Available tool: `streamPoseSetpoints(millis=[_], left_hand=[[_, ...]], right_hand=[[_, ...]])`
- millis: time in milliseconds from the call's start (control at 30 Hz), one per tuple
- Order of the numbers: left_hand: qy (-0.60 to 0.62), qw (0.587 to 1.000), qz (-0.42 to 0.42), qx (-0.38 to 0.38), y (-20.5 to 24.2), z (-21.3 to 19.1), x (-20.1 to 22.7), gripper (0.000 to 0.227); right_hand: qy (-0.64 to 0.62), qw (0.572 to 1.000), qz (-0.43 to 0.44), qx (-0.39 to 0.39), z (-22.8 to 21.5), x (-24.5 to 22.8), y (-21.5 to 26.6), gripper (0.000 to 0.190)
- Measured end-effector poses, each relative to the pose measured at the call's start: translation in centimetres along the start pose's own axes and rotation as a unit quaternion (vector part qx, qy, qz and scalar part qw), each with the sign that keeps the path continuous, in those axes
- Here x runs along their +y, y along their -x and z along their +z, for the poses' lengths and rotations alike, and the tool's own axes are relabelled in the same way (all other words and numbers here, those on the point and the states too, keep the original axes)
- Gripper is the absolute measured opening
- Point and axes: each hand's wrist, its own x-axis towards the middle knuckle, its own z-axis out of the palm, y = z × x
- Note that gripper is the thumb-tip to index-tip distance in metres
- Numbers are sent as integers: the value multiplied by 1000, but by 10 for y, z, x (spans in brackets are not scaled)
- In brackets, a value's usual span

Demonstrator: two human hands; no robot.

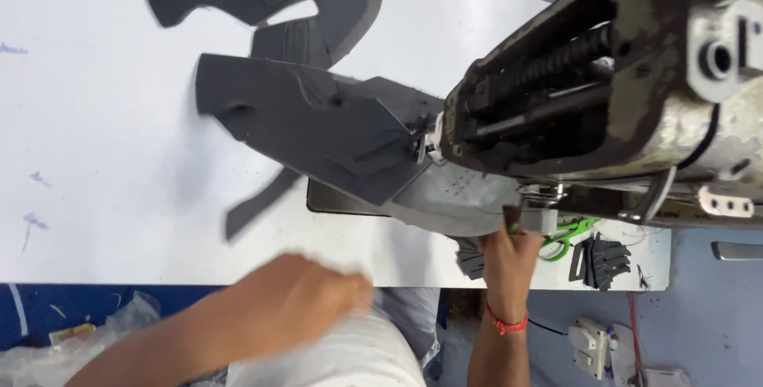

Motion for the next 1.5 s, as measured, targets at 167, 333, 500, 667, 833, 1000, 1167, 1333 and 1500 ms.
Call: streamPoseSetpoints(millis=[167, 333, 500, 667, 833, 1000, 1167, 1333, 1500], left_hand=[[76, 981, 47, 172, 52, -40, 2, 30], [-192, 919, -338, 61, 19, -56, -57, 70], [132, 970, -185, 88, -25, -20, -123, 79], [468, 869, -122, 101, -50, -4, -145, 79], [534, 818, -33, 214, -31, -2, -152, 51], [357, 903, -59, 231, 7, -23, -111, 33], [218, 940, -88, 248, 22, -24, -82, 35], [217, 928, -42, 299, 28, -11, -82, 39], [214, 925, -60, 307, 31, -11, -77, 37]], right_hand=[[20, 991, 71, -109, 8, 33, 26, 44], [-31, 979, 64, -193, 23, 10, 47, 61], [38, 973, 99, -203, 33, -23, 63, 57], [52, 971, 95, -211, 40, -31, 70, 54], [45, 967, 72, -240, 49, -23, 78, 37], [76, 967, 36, -240, 82, -32, 91, 31], [43, 967, -105, -226, 125, -48, 99, 31], [120, 967, -178, -134, 156, -60, 102, 33], [199, 923, -317, -83, 158, -60, 98, 37]])
